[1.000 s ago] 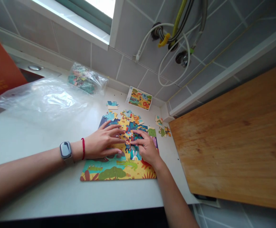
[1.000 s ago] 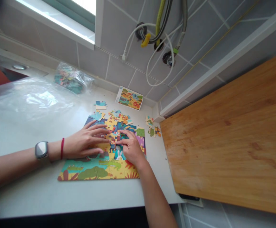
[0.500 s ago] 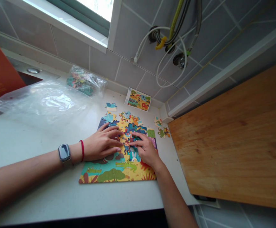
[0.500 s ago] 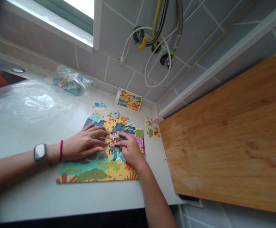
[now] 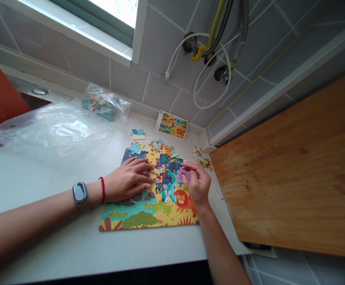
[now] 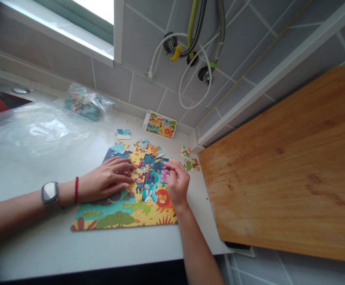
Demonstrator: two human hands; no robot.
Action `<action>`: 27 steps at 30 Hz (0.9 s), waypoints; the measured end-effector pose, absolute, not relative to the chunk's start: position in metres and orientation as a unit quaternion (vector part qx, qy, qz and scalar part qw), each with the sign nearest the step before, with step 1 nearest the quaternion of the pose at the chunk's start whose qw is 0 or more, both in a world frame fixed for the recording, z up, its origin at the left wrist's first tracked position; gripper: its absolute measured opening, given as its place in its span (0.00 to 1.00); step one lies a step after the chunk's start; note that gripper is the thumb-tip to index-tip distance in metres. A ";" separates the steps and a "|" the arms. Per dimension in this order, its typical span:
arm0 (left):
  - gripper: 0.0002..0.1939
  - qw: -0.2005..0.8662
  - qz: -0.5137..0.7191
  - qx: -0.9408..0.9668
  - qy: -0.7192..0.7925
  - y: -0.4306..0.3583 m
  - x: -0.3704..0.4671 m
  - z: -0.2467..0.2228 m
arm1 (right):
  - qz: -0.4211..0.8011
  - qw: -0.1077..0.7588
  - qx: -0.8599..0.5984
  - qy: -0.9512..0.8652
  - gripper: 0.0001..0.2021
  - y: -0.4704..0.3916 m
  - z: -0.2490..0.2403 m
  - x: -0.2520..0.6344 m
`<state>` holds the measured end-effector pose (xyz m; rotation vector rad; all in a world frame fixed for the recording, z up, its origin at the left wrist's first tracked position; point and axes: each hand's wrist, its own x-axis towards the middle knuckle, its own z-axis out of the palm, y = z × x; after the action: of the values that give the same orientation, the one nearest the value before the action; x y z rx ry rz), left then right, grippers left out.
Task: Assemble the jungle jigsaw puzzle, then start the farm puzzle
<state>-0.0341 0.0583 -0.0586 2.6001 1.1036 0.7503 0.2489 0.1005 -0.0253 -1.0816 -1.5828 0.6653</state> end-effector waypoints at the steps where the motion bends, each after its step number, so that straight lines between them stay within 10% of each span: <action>1: 0.15 0.112 0.255 0.884 0.375 0.058 -0.034 -0.059 | 0.280 0.564 -0.471 -0.618 0.11 0.104 -0.025 0.252; 13: 0.16 0.168 0.296 0.859 0.381 0.063 -0.036 -0.061 | 0.356 0.678 -0.526 -0.370 0.18 0.139 -0.040 0.276; 27: 0.15 0.216 0.421 0.766 0.434 0.068 -0.039 -0.051 | 0.360 0.603 -0.550 -0.453 0.17 0.138 -0.051 0.270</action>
<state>-0.0393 0.0678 -0.0506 2.1242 1.2035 1.1668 0.2702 0.1379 -0.0512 -1.2730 -1.0497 0.8328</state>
